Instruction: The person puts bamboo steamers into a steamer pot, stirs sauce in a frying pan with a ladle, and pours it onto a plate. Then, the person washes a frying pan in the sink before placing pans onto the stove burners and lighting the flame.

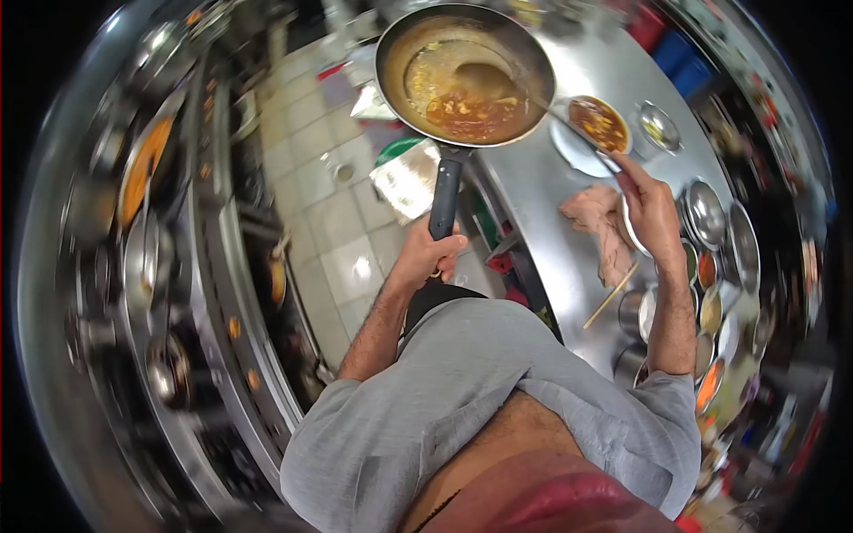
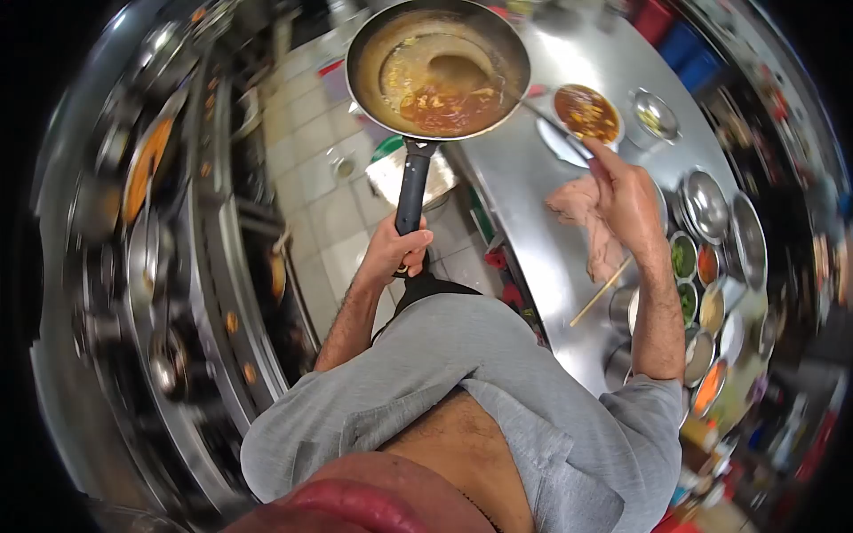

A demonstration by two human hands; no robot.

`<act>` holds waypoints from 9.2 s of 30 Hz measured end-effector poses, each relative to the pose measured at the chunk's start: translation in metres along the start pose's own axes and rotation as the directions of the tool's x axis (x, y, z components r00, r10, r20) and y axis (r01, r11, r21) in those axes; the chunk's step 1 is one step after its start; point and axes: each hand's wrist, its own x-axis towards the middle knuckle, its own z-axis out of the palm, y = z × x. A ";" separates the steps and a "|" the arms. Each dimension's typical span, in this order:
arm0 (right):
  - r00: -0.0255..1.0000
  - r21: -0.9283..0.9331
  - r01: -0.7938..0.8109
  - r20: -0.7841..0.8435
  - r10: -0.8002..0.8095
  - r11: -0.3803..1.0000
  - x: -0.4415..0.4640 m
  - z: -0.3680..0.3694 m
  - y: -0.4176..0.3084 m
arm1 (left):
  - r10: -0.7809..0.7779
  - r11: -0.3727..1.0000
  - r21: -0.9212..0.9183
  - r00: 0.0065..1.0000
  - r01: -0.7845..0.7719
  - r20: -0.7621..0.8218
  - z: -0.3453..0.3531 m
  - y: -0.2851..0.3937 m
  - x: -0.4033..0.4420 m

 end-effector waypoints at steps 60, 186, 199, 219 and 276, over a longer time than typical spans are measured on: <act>-0.669 0.714 0.630 0.699 -0.252 0.306 -1.035 0.570 -0.710 | -0.710 0.604 0.686 -0.665 -0.405 0.232 0.218 -0.328 -0.742; -0.306 0.837 -0.082 0.496 -0.813 0.541 -0.733 0.289 -0.764 | -0.302 0.194 0.176 -0.230 -0.965 -0.925 -0.086 -0.361 -0.941; -0.096 0.770 0.429 0.559 -0.824 0.472 -0.829 0.396 -0.801 | -0.409 0.909 -0.382 -0.527 -0.167 -0.745 -0.141 -0.411 -0.918; -0.527 0.582 -0.375 0.506 -0.682 0.721 -0.798 0.141 -0.646 | -0.022 0.964 0.203 -0.814 -0.171 -0.581 0.149 -0.448 -0.970; 0.304 0.843 0.483 0.091 -0.948 0.236 -0.019 0.465 -0.633 | 0.144 0.347 -0.149 0.210 -0.926 -0.967 -0.421 -0.037 -0.359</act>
